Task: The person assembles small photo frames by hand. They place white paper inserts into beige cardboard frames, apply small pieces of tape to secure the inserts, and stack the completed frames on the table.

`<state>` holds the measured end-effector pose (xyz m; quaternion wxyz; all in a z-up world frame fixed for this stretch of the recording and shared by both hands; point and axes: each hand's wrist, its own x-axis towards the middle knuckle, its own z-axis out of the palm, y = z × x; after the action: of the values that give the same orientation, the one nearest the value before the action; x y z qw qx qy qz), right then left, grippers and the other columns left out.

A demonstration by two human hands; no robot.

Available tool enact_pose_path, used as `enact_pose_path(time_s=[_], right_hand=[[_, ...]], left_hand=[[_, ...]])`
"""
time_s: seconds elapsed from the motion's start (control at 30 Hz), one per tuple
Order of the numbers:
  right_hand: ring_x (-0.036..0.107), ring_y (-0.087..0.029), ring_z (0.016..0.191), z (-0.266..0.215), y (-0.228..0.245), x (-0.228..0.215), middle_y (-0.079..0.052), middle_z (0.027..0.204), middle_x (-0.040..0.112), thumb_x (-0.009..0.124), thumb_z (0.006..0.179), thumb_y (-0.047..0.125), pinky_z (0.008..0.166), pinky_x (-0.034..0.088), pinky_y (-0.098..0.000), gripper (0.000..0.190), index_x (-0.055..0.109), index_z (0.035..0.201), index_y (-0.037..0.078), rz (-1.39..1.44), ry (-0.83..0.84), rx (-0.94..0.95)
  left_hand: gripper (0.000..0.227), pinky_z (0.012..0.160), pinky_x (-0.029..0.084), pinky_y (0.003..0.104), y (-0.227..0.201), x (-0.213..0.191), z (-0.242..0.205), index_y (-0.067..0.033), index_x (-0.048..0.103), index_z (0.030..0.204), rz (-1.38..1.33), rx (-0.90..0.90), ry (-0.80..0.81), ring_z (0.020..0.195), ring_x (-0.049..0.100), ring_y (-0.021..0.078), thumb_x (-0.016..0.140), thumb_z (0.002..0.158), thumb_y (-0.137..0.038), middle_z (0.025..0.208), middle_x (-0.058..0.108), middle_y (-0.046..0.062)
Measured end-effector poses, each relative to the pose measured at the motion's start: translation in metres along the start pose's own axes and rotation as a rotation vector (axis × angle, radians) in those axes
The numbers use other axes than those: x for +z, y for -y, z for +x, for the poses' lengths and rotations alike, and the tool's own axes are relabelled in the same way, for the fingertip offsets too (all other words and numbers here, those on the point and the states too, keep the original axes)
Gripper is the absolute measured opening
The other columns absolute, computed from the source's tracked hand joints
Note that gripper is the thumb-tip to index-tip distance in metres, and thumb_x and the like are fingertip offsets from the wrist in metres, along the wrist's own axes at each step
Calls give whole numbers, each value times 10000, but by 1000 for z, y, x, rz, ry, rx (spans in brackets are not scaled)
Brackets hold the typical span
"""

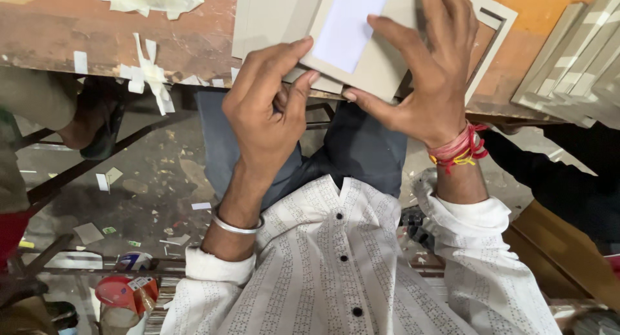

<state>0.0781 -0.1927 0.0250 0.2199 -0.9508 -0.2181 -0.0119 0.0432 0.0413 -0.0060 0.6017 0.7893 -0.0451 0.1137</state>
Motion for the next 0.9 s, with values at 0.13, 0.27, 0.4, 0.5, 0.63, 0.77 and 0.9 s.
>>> enact_pose_path(time_s=[0.13,0.27,0.4,0.5,0.63,0.77,0.9], right_hand=[[302,-477,1531,-3,-5,4,-253,1643,346,953,847,457,1267,325,-617,615,724,1313,128,82,-26,-40],[302,-473,1516,-3,-8,5,-258,1629,347,976,796,435,1251,333,-622,573,763,1230,127,54,-21,-55],[296,-473,1512,-3,-10,5,-257,1631,342,980,789,417,1249,325,-621,521,792,1194,148,51,-15,-63],[304,-460,1519,-1,-10,4,-240,1643,335,986,788,403,1256,330,-611,504,799,1185,156,60,-19,-82],[329,-438,1525,1,-9,1,-223,1654,348,1037,797,375,1265,351,-584,495,805,1174,154,74,-22,-98],[351,-432,1504,3,-7,-1,-230,1646,380,1027,764,365,1215,372,-545,496,821,1159,147,85,-31,-101],[370,-427,1463,4,-6,-4,-203,1633,413,1013,730,356,1183,406,-531,492,825,1137,154,107,-63,-119]], left_hand=[[395,530,398,205,6,-4,3,-121,696,1330,-8,18,22,622,529,31,842,985,7,1089,732,48],[351,508,384,207,8,-6,8,-105,719,1265,-8,35,31,584,534,34,863,960,-10,947,726,38],[305,501,393,204,7,-5,9,-92,741,1212,2,12,33,604,552,40,868,948,-6,892,728,34],[294,502,402,204,8,-4,8,-100,748,1180,8,22,12,624,563,48,883,933,-14,863,727,32],[317,505,393,218,10,-2,8,-104,757,1172,40,47,-24,606,545,58,898,906,-6,809,716,20],[366,532,444,199,12,0,6,-72,722,1247,0,72,-55,653,615,61,870,927,26,939,770,54],[351,560,482,192,11,3,4,-58,723,1243,-16,88,-74,700,658,68,850,936,55,954,772,73]])
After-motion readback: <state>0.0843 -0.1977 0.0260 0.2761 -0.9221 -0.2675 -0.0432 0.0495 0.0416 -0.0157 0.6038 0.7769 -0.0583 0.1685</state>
